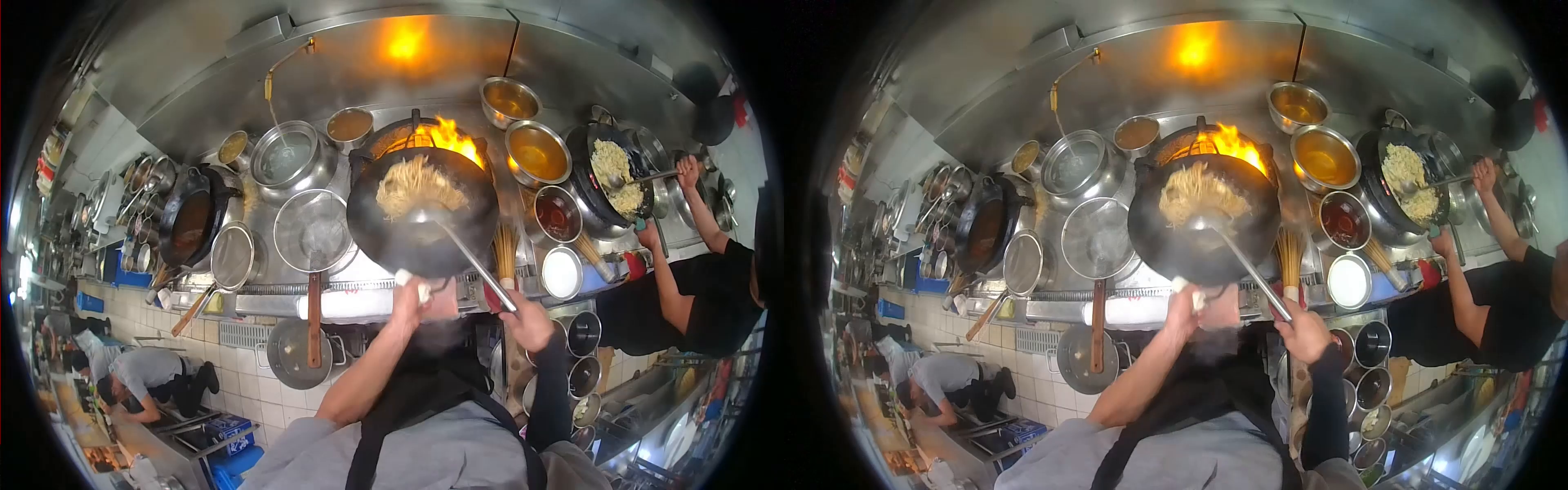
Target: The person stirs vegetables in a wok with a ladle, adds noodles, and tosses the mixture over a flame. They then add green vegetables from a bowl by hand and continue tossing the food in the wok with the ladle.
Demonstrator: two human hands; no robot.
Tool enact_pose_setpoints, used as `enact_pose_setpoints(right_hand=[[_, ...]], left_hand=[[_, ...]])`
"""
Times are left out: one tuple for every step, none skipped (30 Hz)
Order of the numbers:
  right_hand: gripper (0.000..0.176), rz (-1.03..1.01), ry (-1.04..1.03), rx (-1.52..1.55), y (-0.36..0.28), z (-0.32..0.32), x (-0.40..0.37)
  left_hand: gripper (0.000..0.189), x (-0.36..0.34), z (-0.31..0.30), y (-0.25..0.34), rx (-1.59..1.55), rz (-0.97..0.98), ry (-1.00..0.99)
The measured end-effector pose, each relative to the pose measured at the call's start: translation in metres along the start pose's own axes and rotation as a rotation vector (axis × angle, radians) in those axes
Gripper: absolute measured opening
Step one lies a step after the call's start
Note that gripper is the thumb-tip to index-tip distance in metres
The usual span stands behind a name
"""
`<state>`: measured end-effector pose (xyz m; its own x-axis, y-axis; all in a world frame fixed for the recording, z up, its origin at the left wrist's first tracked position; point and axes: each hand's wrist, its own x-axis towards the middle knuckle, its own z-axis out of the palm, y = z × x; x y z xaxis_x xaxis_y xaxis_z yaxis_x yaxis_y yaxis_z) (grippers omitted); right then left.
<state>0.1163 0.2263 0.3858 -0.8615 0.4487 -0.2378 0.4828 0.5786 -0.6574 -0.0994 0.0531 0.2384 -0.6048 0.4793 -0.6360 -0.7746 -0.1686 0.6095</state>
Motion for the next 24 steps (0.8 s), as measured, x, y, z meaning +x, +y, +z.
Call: enact_pose_setpoints(right_hand=[[0.047, -0.012, 0.014, -0.005, 0.001, -0.014, -0.012], [0.047, -0.016, -0.01, -0.021, 0.004, -0.029, -0.023], [0.046, -0.023, -0.031, -0.037, 0.007, -0.042, -0.026], [0.046, -0.007, -0.053, -0.066, 0.01, -0.05, -0.024], [0.046, 0.012, -0.076, -0.094, 0.012, -0.056, -0.023], [0.045, 0.033, -0.104, -0.119, 0.013, -0.058, -0.023], [0.045, 0.022, -0.044, -0.118, 0.024, -0.047, -0.013], [0.045, 0.011, 0.018, -0.115, 0.046, -0.021, 0.007], [0.045, -0.001, 0.081, -0.115, 0.066, 0.001, 0.026], [0.044, -0.018, 0.128, -0.009, 0.081, 0.022, 0.044], [0.043, -0.039, 0.171, 0.095, 0.09, 0.037, 0.059], [0.039, 0.071, 0.114, 0.389, 0.089, 0.047, 0.067], [0.036, 0.117, 0.16, 0.416, 0.087, 0.058, 0.076], [0.034, 0.167, 0.207, 0.445, 0.085, 0.072, 0.086], [0.03, 0.18, 0.26, 0.481, 0.084, 0.092, 0.096], [0.026, 0.191, 0.314, 0.516, 0.083, 0.111, 0.107], [0.021, 0.16, 0.371, 0.557, 0.082, 0.135, 0.123], [0.019, 0.177, 0.344, 0.66, 0.079, 0.139, 0.127], [0.016, 0.198, 0.32, 0.762, 0.074, 0.144, 0.131], [0.015, 0.266, 0.208, 0.925, 0.061, 0.132, 0.128], [0.014, 0.336, 0.091, 1.085, 0.048, 0.119, 0.127], [0.013, 0.431, -0.03, 1.243, 0.05, 0.098, 0.133], [0.012, 0.417, -0.007, 1.242, 0.038, 0.087, 0.134], [0.012, 0.402, 0.017, 1.241, 0.024, 0.078, 0.133]], left_hand=[[0.008, 0.023, 0.002, 0.003, -0.041, -0.052, 0.03], [0.009, 0.038, 0.005, 0.008, -0.027, -0.071, 0.038], [0.01, 0.05, 0.008, 0.013, -0.013, -0.085, 0.044], [0.011, 0.059, 0.01, 0.015, 0.002, -0.071, 0.027], [0.012, 0.067, 0.011, 0.015, 0.017, -0.06, 0.011], [0.013, 0.074, 0.01, 0.014, 0.033, -0.052, 0.0], [0.017, 0.082, 0.008, 0.014, 0.012, -0.082, -0.005], [0.02, 0.092, 0.005, 0.013, -0.006, -0.114, -0.01], [0.023, 0.099, 0.005, 0.013, -0.027, -0.143, -0.017], [0.032, 0.101, 0.004, 0.011, -0.044, -0.161, 0.052], [0.032, 0.087, 0.004, 0.015, -0.054, -0.162, 0.023], [0.032, 0.06, 0.003, 0.025, -0.063, -0.163, -0.004], [0.032, 0.039, -0.008, 0.027, -0.068, -0.17, -0.027], [0.034, 0.033, -0.032, 0.016, -0.023, -0.181, -0.093], [0.036, 0.024, -0.058, 0.005, 0.024, -0.193, -0.163], [0.038, 0.007, -0.079, 0.004, 0.011, -0.266, -0.209], [0.04, -0.011, -0.094, 0.004, -0.003, -0.337, -0.256], [0.039, -0.025, -0.106, -0.003, -0.016, -0.318, -0.203], [0.038, -0.038, -0.116, -0.011, -0.029, -0.298, -0.148], [0.037, -0.046, -0.125, -0.015, -0.043, -0.275, -0.093], [0.037, -0.053, -0.132, -0.016, -0.064, -0.283, -0.063], [0.037, -0.058, -0.138, -0.017, -0.086, -0.292, -0.031], [0.036, -0.062, -0.142, -0.016, -0.108, -0.301, 0.0], [0.039, -0.059, -0.147, -0.016, -0.134, -0.29, -0.019]])
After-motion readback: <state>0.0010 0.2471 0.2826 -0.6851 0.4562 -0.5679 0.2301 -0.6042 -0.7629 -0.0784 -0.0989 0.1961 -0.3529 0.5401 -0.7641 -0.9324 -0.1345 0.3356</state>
